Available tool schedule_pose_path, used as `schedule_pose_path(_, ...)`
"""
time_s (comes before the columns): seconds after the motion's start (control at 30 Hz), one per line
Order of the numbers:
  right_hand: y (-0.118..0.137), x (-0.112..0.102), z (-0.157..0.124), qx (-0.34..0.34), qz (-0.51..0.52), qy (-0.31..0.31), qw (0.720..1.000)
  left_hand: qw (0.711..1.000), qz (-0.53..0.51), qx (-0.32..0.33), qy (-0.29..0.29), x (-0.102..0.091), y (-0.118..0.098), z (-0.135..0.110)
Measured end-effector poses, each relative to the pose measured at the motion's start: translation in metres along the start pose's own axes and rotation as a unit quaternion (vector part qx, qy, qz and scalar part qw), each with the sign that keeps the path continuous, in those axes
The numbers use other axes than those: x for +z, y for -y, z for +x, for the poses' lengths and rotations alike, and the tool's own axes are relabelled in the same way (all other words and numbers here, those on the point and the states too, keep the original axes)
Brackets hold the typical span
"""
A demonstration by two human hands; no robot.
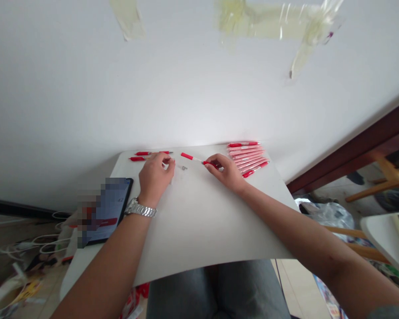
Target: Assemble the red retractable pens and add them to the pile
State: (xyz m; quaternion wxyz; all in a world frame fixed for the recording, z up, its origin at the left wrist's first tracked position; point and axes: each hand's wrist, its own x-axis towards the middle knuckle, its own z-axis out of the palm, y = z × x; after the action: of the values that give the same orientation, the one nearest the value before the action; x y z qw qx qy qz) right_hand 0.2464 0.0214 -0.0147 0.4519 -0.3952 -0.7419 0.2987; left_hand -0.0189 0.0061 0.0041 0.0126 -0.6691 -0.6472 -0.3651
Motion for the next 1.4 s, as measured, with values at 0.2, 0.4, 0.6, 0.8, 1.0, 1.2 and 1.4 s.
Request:
schedule_pose_path(0.2, 0.0, 0.0, 0.0, -0.001, 0.002, -0.004, 1.0, 0.996, 0.075, -0.023, 0.046, 0.001, 0.0, -0.002)
schedule_pose_path(0.4, 0.002, 0.0, 0.0, -0.002, 0.0, -0.008, 1.0, 0.992, 0.096, -0.032, 0.072, 0.0, -0.004, -0.002)
schedule_pose_path(0.6, 0.002, -0.001, 0.0, -0.007, 0.002, -0.013, 1.0, 0.988, 0.118, -0.052, 0.089, -0.003, -0.005, 0.0)
schedule_pose_path(0.8, 0.003, -0.001, 0.0, -0.002, 0.001, -0.012, 1.0, 0.981, 0.141, -0.074, 0.107, -0.008, -0.011, 0.0)
schedule_pose_path(1.0, 0.002, -0.001, 0.0, 0.0, 0.001, -0.014, 1.0, 0.98, 0.139, -0.081, 0.115, -0.007, -0.011, 0.001)
schedule_pose_path(1.2, 0.001, -0.001, 0.0, 0.0, -0.004, -0.013, 1.0, 0.996, 0.058, -0.055, 0.033, 0.002, -0.004, 0.002)
schedule_pose_path(1.4, 0.001, -0.002, 0.0, 0.003, -0.001, -0.013, 1.0, 0.995, -0.074, -0.047, -0.054, 0.005, -0.004, 0.004)
